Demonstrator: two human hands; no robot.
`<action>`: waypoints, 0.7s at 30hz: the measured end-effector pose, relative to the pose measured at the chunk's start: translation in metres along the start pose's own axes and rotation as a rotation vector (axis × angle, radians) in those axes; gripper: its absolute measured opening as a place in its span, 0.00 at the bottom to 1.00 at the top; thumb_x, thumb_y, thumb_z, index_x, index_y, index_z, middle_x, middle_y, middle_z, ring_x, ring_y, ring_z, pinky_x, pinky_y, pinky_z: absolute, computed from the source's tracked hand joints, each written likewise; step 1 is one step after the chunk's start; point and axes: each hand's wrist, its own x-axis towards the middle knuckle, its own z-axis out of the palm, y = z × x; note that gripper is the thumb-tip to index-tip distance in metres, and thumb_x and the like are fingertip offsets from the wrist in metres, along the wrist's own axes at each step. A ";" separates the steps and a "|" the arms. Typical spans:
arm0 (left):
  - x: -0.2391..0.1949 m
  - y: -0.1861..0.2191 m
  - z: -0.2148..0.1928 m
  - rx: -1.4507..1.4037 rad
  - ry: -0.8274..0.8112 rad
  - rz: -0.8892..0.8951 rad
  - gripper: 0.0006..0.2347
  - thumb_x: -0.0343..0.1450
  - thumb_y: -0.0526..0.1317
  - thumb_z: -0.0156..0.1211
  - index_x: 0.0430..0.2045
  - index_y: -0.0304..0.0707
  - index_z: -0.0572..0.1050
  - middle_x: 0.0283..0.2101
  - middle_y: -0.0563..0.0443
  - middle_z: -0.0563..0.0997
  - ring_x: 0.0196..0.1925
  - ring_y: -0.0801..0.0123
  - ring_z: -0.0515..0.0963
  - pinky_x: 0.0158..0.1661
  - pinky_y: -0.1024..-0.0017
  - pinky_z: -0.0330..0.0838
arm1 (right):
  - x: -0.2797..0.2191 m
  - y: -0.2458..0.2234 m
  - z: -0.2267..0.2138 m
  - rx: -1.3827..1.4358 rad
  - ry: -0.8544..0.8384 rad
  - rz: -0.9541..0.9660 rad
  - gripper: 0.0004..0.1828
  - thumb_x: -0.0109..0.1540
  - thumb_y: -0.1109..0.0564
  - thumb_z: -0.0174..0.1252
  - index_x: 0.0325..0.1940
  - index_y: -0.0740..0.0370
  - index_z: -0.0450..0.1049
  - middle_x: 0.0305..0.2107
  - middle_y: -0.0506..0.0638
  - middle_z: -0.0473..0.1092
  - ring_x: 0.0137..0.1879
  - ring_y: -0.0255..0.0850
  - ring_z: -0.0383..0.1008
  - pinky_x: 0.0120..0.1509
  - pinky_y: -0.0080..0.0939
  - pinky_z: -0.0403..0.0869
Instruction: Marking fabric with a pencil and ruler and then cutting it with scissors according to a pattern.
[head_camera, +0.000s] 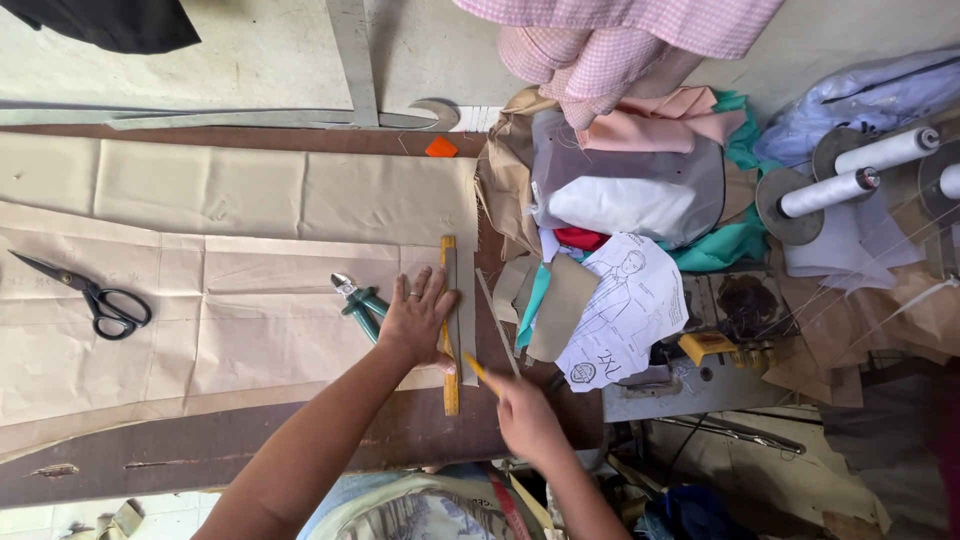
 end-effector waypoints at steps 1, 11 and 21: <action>0.001 0.000 0.000 -0.002 0.001 -0.002 0.56 0.60 0.82 0.51 0.75 0.46 0.40 0.79 0.37 0.30 0.80 0.41 0.34 0.71 0.37 0.36 | -0.019 -0.002 -0.001 -0.003 0.000 -0.001 0.27 0.68 0.62 0.44 0.72 0.51 0.65 0.65 0.52 0.67 0.69 0.42 0.69 0.75 0.43 0.68; -0.004 0.036 0.044 -0.116 0.193 -0.060 0.61 0.55 0.76 0.64 0.75 0.49 0.32 0.78 0.32 0.34 0.79 0.39 0.36 0.71 0.37 0.29 | 0.023 0.096 0.047 0.287 0.611 -0.169 0.17 0.64 0.59 0.44 0.53 0.53 0.73 0.34 0.48 0.74 0.35 0.38 0.79 0.50 0.39 0.75; -0.004 0.099 0.236 -0.726 0.715 0.012 0.18 0.79 0.46 0.44 0.56 0.29 0.67 0.42 0.31 0.76 0.31 0.33 0.79 0.28 0.45 0.73 | 0.194 0.088 0.086 -0.333 1.168 -0.408 0.27 0.54 0.39 0.72 0.32 0.69 0.80 0.27 0.68 0.74 0.35 0.66 0.73 0.44 0.60 0.72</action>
